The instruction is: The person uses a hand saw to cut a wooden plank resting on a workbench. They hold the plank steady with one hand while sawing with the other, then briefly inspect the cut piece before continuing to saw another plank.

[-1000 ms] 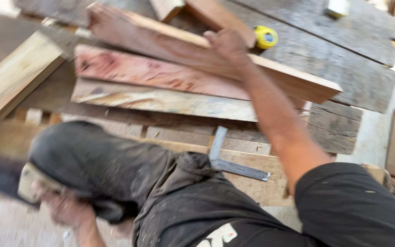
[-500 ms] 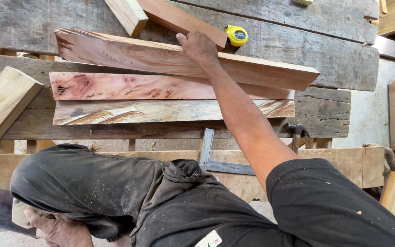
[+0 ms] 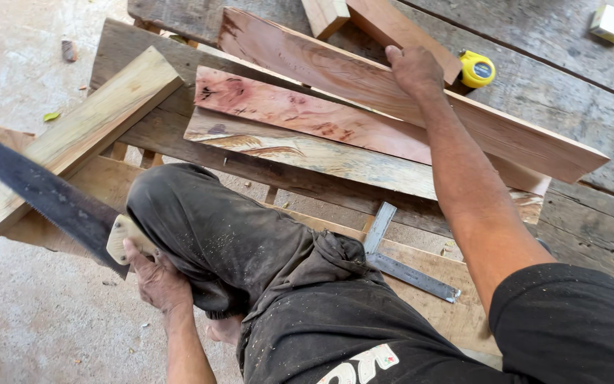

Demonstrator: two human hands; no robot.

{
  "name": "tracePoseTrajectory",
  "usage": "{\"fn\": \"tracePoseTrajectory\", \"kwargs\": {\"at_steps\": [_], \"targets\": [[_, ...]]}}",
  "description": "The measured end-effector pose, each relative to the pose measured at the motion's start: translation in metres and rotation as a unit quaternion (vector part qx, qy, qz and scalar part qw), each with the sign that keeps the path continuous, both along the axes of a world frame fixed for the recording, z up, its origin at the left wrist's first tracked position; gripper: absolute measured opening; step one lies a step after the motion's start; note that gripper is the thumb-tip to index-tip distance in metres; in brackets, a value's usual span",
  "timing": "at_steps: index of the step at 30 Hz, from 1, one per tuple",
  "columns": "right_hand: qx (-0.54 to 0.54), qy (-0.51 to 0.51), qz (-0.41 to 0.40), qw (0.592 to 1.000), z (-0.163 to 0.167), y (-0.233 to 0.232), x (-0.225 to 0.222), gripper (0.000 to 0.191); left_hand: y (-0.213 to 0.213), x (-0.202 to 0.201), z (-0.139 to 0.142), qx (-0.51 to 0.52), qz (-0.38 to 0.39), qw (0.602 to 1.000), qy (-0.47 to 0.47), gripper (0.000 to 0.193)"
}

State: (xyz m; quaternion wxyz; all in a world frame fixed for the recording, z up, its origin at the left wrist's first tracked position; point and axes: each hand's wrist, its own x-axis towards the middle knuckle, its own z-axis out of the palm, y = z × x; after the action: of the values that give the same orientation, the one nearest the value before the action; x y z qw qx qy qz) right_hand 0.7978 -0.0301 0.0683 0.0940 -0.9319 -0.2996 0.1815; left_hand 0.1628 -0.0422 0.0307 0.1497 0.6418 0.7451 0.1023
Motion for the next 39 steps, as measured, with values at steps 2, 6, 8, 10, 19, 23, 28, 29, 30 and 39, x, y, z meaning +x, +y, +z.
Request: {"fn": "tracePoseTrajectory", "kwargs": {"at_steps": [2, 6, 8, 10, 19, 23, 28, 29, 30, 39], "targets": [[-0.008, 0.006, -0.004, 1.000, -0.001, 0.001, 0.001, 0.058, 0.002, 0.004, 0.005, 0.026, -0.014, 1.000, -0.007, 0.067], [0.008, -0.016, 0.002, 1.000, -0.004, 0.001, 0.003, 0.057, 0.004, 0.007, 0.011, -0.022, 0.015, 1.000, -0.015, 0.065], [0.008, -0.005, -0.009, 1.000, -0.005, 0.001, 0.004, 0.056, 0.004, 0.007, 0.011, 0.006, -0.006, 1.000, -0.011, 0.066], [0.011, -0.005, -0.008, 1.000, -0.006, 0.000, 0.003, 0.054, 0.002, 0.006, 0.010, 0.008, -0.008, 1.000, -0.009, 0.067], [0.019, -0.017, -0.007, 1.000, -0.006, 0.000, 0.001, 0.052, -0.001, 0.000, 0.002, 0.014, -0.020, 1.000, -0.017, 0.067], [0.027, -0.012, -0.014, 0.999, -0.008, -0.001, 0.003, 0.049, -0.001, 0.001, 0.000, 0.013, -0.015, 1.000, -0.021, 0.068], [0.020, -0.012, -0.015, 1.000, -0.009, -0.001, 0.003, 0.051, -0.002, 0.000, -0.002, 0.022, -0.020, 0.999, -0.029, 0.071], [0.020, -0.011, -0.016, 1.000, -0.010, -0.001, 0.003, 0.051, -0.002, -0.001, -0.003, 0.021, -0.022, 0.999, -0.030, 0.071], [0.019, -0.011, -0.018, 1.000, -0.010, -0.001, 0.003, 0.051, -0.002, -0.003, -0.004, 0.020, -0.023, 0.999, -0.032, 0.072], [0.069, -0.078, -0.003, 0.995, -0.011, -0.002, 0.008, 0.048, -0.011, -0.017, -0.024, 0.098, -0.080, 0.992, 0.005, 0.058]]}}
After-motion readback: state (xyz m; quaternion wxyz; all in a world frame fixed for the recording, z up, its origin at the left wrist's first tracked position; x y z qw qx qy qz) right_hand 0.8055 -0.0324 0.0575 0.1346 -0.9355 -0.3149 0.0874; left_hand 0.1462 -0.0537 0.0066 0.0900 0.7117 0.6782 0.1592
